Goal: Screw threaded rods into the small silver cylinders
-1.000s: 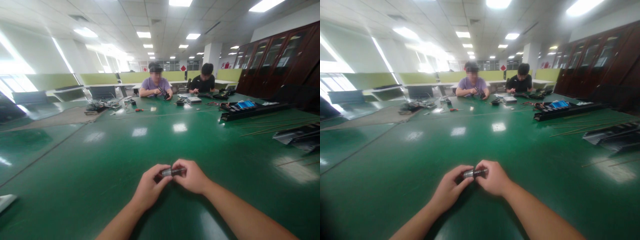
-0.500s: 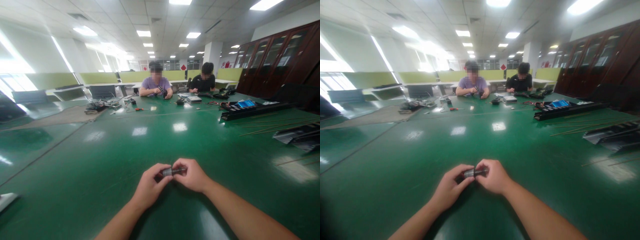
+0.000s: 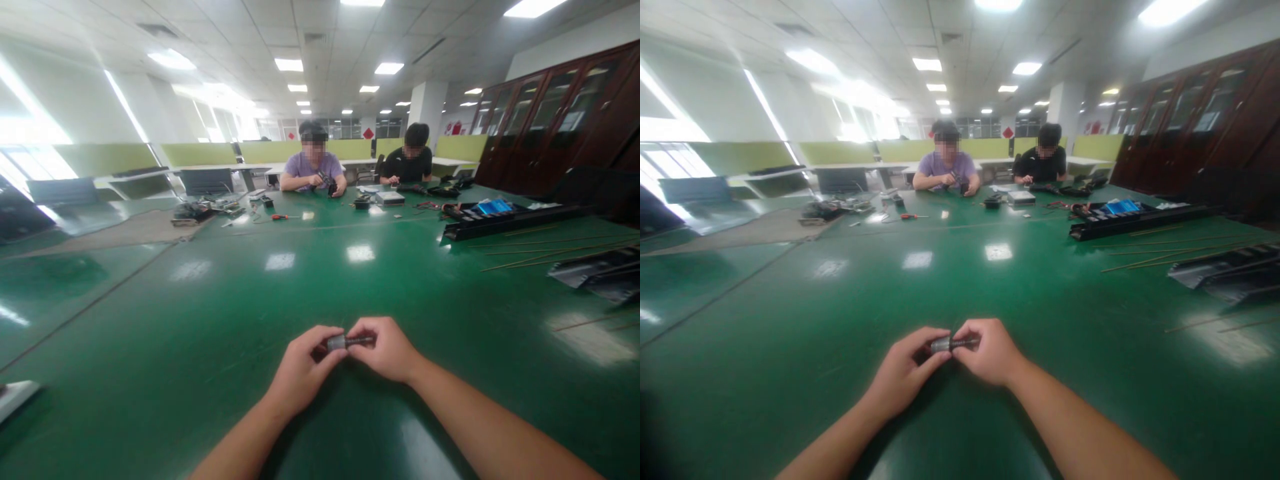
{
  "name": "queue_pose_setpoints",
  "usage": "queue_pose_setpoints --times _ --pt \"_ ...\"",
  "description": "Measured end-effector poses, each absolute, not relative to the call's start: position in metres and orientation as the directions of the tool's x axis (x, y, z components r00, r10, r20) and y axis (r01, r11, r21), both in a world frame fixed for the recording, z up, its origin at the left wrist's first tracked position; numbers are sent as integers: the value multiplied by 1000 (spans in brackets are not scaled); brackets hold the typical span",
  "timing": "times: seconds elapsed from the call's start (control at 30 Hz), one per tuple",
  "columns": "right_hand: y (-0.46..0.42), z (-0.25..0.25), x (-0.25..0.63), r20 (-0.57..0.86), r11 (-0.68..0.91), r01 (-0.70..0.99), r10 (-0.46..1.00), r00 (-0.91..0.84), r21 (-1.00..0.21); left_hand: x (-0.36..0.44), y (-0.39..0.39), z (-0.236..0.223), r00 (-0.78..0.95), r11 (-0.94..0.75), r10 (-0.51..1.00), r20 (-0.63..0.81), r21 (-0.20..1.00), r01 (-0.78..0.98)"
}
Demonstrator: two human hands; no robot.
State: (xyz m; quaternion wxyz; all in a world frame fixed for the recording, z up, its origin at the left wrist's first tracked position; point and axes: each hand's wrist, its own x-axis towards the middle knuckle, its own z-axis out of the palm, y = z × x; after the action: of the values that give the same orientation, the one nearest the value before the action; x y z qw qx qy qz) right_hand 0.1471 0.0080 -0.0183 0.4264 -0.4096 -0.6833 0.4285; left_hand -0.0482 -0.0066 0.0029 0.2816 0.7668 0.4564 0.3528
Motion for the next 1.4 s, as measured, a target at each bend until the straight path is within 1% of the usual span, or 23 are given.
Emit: queue_pose_setpoints --times 0.27,0.8,1.4 --pt "9 -15 149 222 291 216 930 -293 -932 -48 -7 1 312 -431 899 308 749 504" --pt "10 -17 150 216 284 214 931 -295 -935 -50 -4 0 309 -413 907 287 756 508" --pt "8 -17 150 262 336 247 921 -288 -909 -50 -3 -2 309 -411 907 285 758 507"
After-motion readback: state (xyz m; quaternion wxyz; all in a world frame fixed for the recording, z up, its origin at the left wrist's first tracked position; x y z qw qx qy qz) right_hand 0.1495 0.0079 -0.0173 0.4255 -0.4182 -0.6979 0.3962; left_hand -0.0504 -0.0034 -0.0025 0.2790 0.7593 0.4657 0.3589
